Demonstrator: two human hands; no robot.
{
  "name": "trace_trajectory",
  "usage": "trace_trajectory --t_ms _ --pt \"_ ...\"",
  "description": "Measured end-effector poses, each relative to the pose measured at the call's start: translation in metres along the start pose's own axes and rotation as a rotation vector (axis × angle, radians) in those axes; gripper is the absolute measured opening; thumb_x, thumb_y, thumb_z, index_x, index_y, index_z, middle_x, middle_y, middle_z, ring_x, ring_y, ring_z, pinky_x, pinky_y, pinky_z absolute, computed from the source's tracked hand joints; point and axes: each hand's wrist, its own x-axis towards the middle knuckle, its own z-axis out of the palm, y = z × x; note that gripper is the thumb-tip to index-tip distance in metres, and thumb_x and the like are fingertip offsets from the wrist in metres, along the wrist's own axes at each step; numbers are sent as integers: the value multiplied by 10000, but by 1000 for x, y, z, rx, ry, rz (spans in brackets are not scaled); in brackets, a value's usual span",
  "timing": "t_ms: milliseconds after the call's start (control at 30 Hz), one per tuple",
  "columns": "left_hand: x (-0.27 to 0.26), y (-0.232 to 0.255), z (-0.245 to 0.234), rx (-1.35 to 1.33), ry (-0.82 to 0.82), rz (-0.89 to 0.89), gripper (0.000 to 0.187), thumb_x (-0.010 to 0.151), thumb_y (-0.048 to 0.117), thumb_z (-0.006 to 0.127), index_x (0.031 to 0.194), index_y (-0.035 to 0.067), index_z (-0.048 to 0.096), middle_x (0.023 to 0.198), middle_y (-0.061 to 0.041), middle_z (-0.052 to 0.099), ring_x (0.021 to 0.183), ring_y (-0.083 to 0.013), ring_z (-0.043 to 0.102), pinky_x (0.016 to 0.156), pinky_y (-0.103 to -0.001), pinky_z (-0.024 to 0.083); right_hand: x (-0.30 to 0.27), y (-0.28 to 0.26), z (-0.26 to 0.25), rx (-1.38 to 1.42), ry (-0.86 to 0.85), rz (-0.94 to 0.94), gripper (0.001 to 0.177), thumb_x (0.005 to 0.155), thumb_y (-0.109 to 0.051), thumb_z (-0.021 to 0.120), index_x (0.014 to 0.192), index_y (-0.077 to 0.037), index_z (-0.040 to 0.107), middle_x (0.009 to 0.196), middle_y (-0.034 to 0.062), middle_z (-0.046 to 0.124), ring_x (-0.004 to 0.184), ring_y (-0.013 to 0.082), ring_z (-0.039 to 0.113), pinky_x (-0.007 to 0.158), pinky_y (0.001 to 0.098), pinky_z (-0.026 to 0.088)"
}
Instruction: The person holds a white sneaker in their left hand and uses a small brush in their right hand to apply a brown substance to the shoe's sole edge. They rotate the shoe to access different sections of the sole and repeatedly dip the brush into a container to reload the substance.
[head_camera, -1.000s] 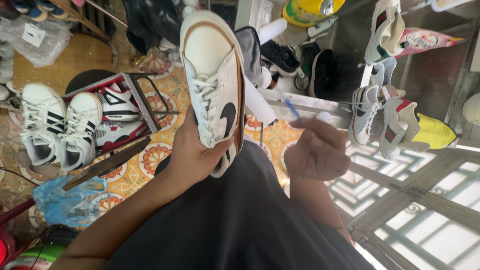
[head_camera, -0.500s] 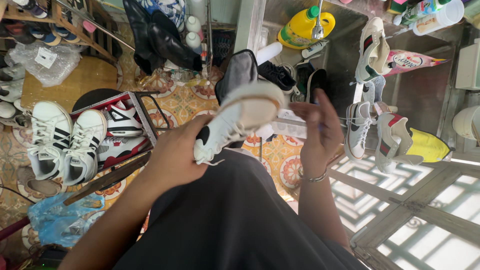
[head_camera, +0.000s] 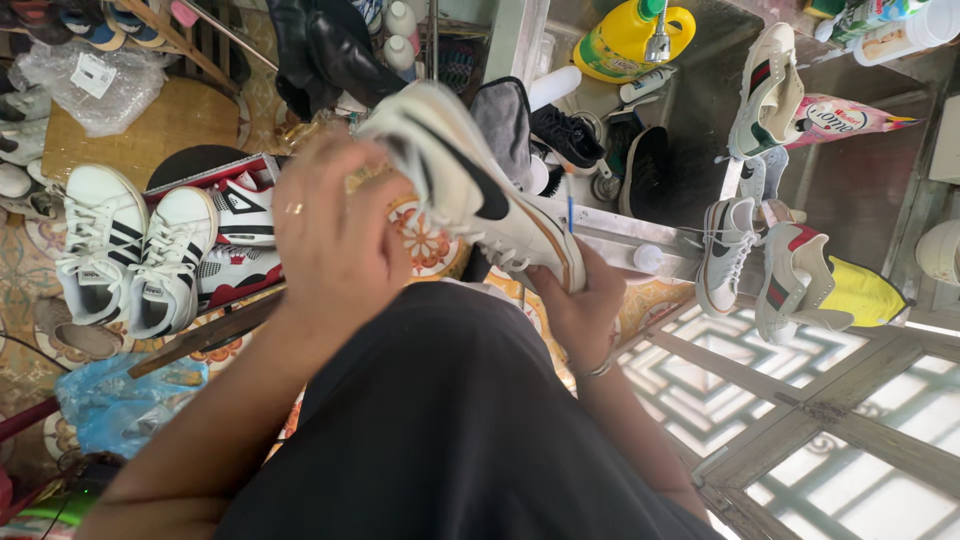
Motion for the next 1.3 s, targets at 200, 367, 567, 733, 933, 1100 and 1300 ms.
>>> trace_trajectory --t_ms 200,367,567,733,933,1100,1300 --pt "-9 27 29 -517 30 -249 496 985 224 724 1359 -42 535 1307 -184 500 1193 -367 507 1054 -443 387 -34 10 34 -64 249 -42 467 792 -82 833 1218 38 685 980 148 774 883 175 749 815 294 586" --pt "-3 25 31 -539 6 -269 418 921 254 794 1235 7 668 1208 -197 510 1125 -346 436 1030 -445 392 -45 1 30 -14 28 -112 613 773 -135 887 1309 24 637 1099 157 770 1013 187 756 898 314 593" --pt "-21 23 24 -374 -173 -262 312 898 231 787 1152 54 755 1228 -160 543 1188 -310 485 948 -470 316 -47 -3 22 573 -283 16 656 905 -54 828 1468 49 508 1382 184 652 1264 226 669 1135 377 540" --pt "-29 32 25 -428 -192 -310 302 926 261 774 1164 76 761 1289 -144 542 1227 -289 490 969 -443 306 -37 -12 21 394 -329 37 713 876 -58 821 1483 63 466 1352 169 660 1229 208 667 1087 359 538" --pt "-24 17 19 -372 -219 -112 236 865 276 816 984 75 777 1246 -180 477 1249 -354 417 1019 -486 246 -33 -1 25 607 -461 165 579 953 -24 769 1474 68 533 1307 162 699 1213 199 675 1103 366 544" --pt "-30 13 16 -307 -303 -93 303 806 275 815 959 22 750 1232 -177 474 1264 -358 417 1023 -513 220 -37 2 29 563 -463 110 576 941 -8 770 1459 68 530 1285 152 705 1198 195 685 1086 362 554" --pt "-35 7 14 -272 -333 -61 282 873 268 799 961 8 735 1258 -187 486 1280 -365 422 1047 -535 228 -32 1 29 523 -515 132 576 935 1 769 1458 66 537 1254 150 718 1174 189 692 1062 351 561"
